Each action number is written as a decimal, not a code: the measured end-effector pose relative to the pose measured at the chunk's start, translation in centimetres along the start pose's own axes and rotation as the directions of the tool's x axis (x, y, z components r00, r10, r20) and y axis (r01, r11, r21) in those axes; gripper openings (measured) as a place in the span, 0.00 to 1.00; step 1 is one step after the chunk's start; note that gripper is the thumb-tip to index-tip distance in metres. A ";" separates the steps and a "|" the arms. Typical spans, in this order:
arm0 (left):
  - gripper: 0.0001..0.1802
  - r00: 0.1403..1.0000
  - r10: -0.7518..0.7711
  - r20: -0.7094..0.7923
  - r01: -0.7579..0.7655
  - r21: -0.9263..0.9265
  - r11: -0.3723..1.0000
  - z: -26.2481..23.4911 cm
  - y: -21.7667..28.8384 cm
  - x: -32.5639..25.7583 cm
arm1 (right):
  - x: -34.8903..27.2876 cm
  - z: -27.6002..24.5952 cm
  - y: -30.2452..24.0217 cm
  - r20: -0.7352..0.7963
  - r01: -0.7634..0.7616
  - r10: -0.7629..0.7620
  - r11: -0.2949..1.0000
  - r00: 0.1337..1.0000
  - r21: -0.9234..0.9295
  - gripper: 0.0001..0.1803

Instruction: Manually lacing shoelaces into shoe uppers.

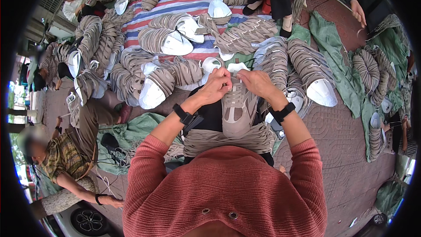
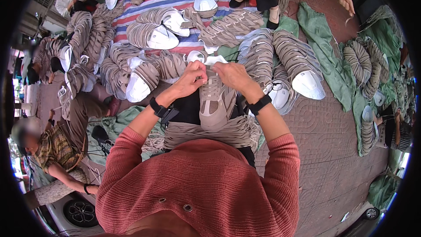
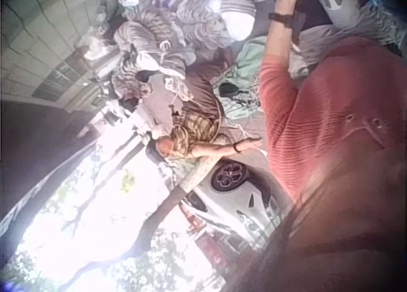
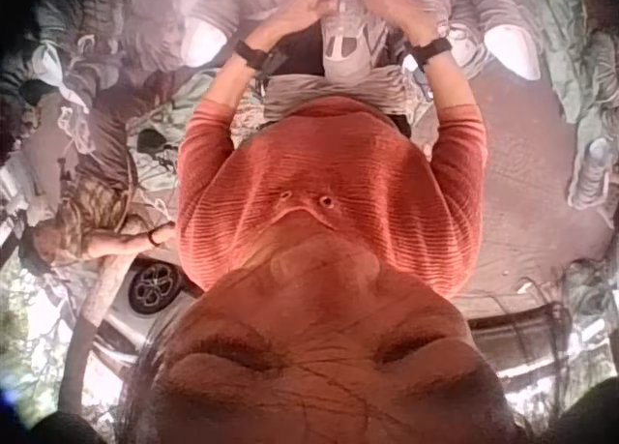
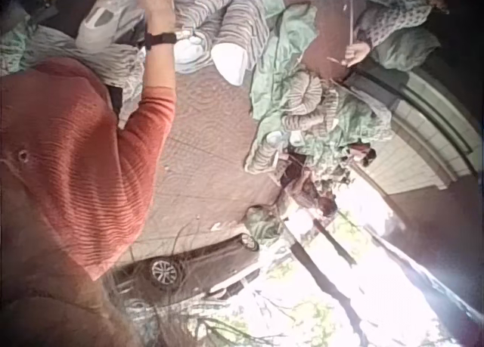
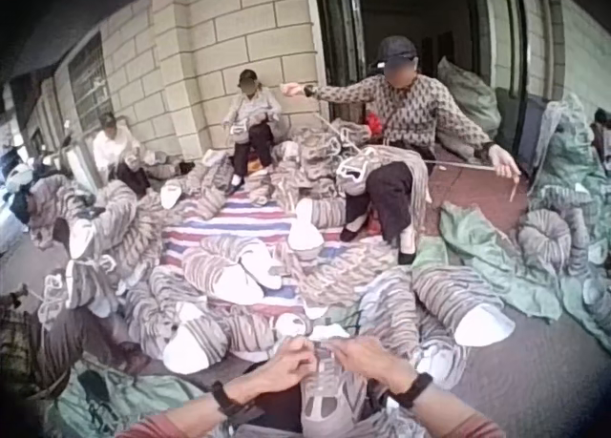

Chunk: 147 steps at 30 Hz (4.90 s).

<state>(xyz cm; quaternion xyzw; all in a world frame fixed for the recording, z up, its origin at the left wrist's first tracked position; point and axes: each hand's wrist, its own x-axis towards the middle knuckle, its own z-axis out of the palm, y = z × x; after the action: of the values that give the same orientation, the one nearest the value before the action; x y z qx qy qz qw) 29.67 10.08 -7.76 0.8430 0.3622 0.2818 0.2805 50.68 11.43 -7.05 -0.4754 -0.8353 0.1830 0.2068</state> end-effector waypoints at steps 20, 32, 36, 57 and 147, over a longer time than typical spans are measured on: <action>0.04 0.979 -0.193 0.063 0.203 -0.365 0.909 -0.3 -3.3 -2.1 | 0.9 -0.7 -0.8 0.155 0.011 -0.015 1.000 0.988 0.029 0.12; 0.06 0.998 -0.040 -0.041 0.039 -0.020 0.999 0.8 -1.4 1.6 | -0.8 0.0 5.0 0.526 -0.519 0.223 -0.095 0.821 0.849 0.10; 0.11 0.996 -0.065 0.055 0.054 0.179 0.982 2.1 -1.3 3.1 | -0.9 -0.6 3.8 0.439 -0.551 0.417 0.201 0.796 0.810 0.13; 0.24 0.246 -0.944 0.219 0.966 0.026 0.258 -9.2 -5.2 -13.7 | -5.1 3.0 -1.0 -0.414 -0.003 0.003 1.000 0.910 0.000 0.20; 0.09 0.723 -0.675 -0.149 -0.020 -0.981 0.195 -13.9 -8.8 0.9 | -1.4 -1.6 0.9 -0.014 0.166 -0.182 0.859 0.983 0.485 0.07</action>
<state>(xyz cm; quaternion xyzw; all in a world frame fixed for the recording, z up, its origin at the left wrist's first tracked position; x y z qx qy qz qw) 16.77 19.68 -3.97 0.2712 0.3674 0.5991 0.6577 52.83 10.88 -6.35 -0.3281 -0.8056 0.3743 0.3213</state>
